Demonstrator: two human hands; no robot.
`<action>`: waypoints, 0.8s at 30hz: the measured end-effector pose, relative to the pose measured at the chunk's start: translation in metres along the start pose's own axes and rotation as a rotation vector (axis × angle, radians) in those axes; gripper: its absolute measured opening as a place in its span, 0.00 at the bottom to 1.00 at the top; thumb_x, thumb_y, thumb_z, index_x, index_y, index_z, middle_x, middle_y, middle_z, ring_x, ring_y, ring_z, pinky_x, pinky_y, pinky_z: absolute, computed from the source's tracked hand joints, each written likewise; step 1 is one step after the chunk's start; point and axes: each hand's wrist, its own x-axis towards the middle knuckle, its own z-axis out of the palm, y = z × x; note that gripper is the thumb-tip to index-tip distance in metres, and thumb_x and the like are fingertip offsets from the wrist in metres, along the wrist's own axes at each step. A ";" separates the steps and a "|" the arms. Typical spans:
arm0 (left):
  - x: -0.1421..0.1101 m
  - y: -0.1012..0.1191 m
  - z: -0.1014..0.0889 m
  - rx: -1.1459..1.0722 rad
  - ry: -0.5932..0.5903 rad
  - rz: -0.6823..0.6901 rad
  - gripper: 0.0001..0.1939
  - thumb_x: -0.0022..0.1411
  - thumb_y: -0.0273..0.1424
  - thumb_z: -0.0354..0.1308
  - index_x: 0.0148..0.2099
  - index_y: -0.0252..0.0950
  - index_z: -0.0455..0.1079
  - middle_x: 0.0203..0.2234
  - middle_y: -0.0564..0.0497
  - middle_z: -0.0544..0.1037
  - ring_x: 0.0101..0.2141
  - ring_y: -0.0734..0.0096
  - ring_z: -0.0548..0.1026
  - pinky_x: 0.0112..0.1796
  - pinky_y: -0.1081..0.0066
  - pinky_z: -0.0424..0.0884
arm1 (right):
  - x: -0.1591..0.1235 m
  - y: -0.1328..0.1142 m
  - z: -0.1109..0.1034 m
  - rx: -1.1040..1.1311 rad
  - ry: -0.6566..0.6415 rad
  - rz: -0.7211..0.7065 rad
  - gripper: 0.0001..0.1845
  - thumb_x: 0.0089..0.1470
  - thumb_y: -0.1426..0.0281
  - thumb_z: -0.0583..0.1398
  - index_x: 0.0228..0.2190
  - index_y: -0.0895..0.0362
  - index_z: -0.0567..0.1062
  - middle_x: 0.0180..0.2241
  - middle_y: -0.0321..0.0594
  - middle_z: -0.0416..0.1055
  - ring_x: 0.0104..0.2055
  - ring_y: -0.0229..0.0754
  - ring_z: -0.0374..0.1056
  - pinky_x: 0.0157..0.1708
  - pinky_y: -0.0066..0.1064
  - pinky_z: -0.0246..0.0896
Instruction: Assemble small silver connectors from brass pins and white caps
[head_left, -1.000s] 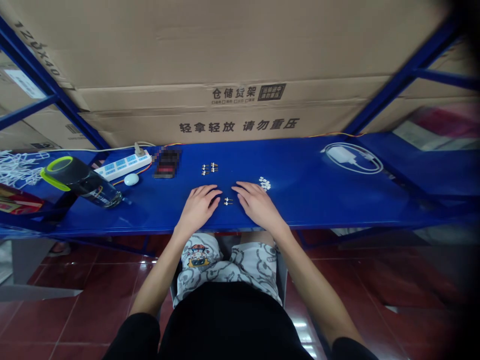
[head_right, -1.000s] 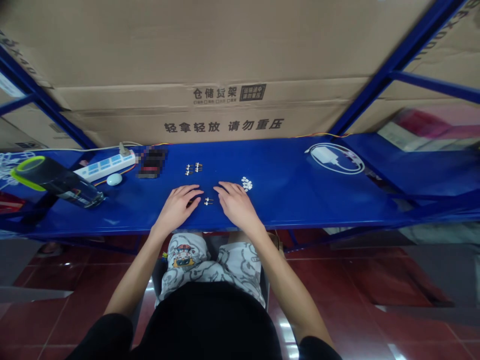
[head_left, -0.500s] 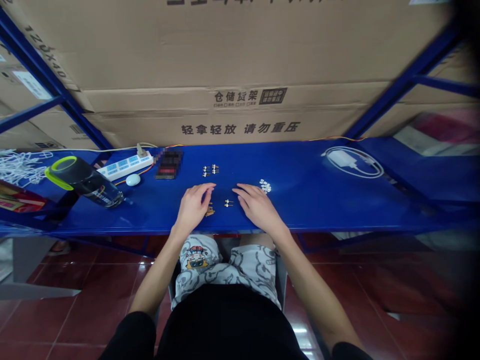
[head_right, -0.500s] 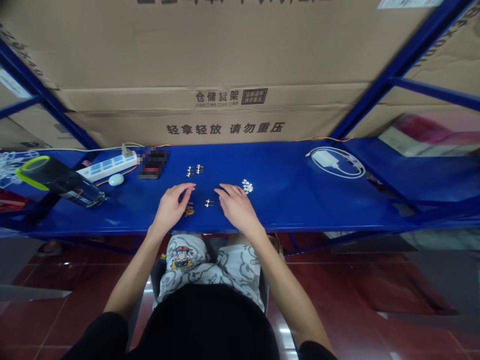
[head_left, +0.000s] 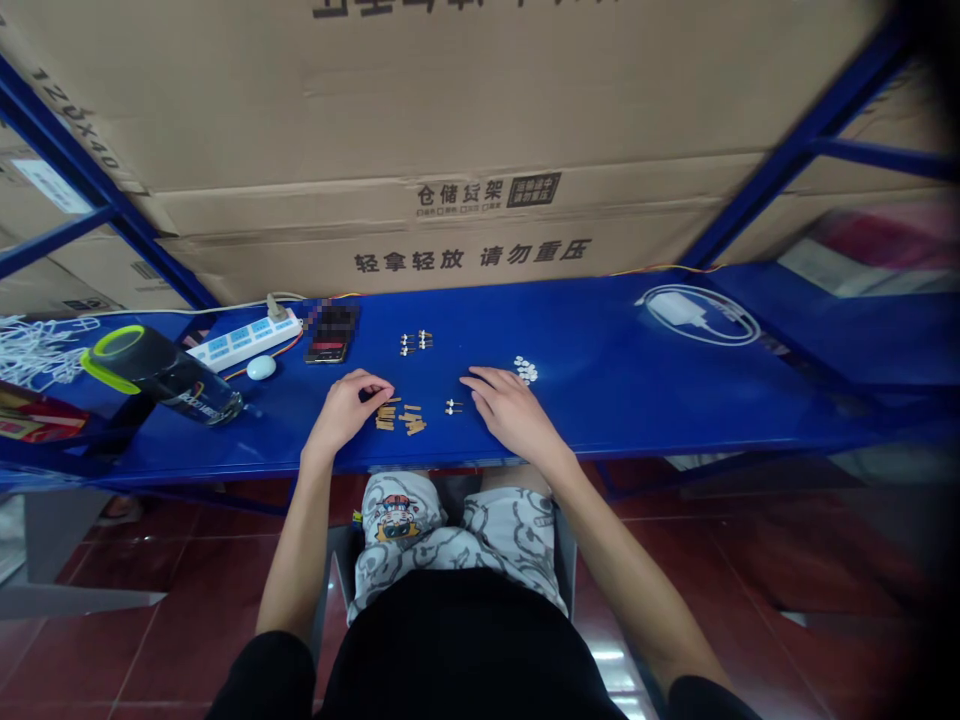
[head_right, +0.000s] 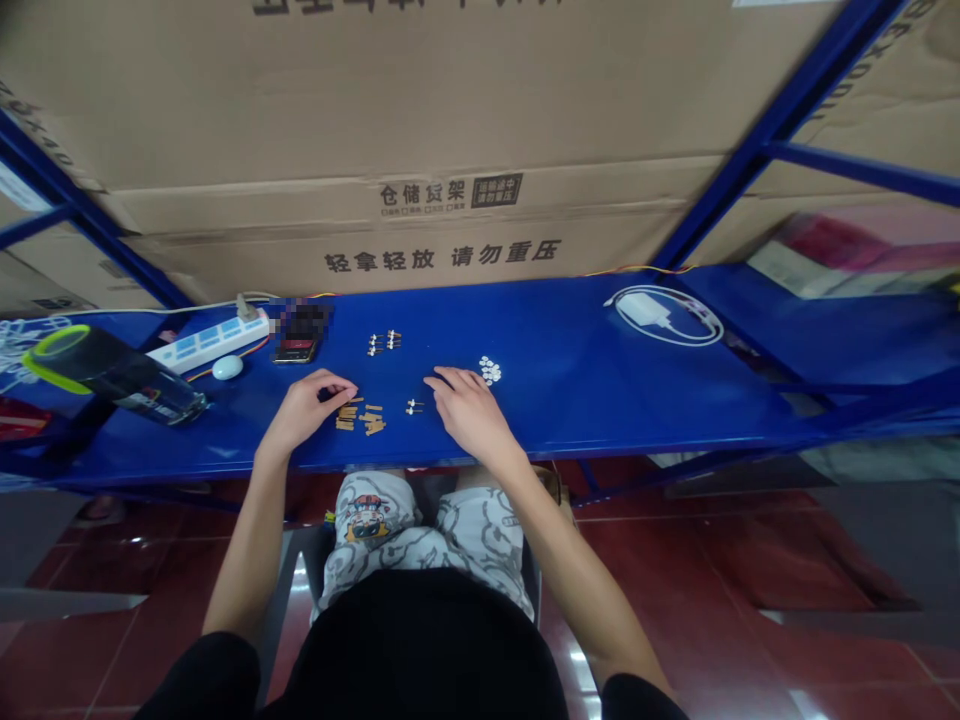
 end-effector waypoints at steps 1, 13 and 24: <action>0.000 0.001 0.001 0.004 0.008 -0.008 0.08 0.68 0.37 0.62 0.42 0.41 0.80 0.37 0.50 0.80 0.38 0.64 0.76 0.42 0.65 0.70 | 0.000 0.000 0.000 -0.001 -0.002 0.001 0.22 0.69 0.72 0.49 0.57 0.58 0.76 0.61 0.48 0.71 0.63 0.54 0.66 0.63 0.51 0.60; -0.003 -0.009 -0.003 -0.081 -0.013 0.055 0.13 0.68 0.43 0.61 0.42 0.42 0.81 0.41 0.49 0.80 0.42 0.62 0.78 0.46 0.63 0.72 | -0.002 0.006 -0.027 0.002 0.254 0.117 0.18 0.68 0.72 0.52 0.49 0.53 0.80 0.47 0.41 0.81 0.48 0.48 0.74 0.51 0.43 0.67; -0.002 -0.002 -0.004 -0.064 -0.003 0.036 0.13 0.68 0.44 0.61 0.41 0.42 0.81 0.39 0.49 0.80 0.39 0.63 0.77 0.42 0.64 0.72 | -0.021 0.067 -0.066 0.039 -0.039 0.424 0.10 0.60 0.62 0.62 0.40 0.47 0.82 0.31 0.36 0.80 0.31 0.44 0.75 0.27 0.32 0.60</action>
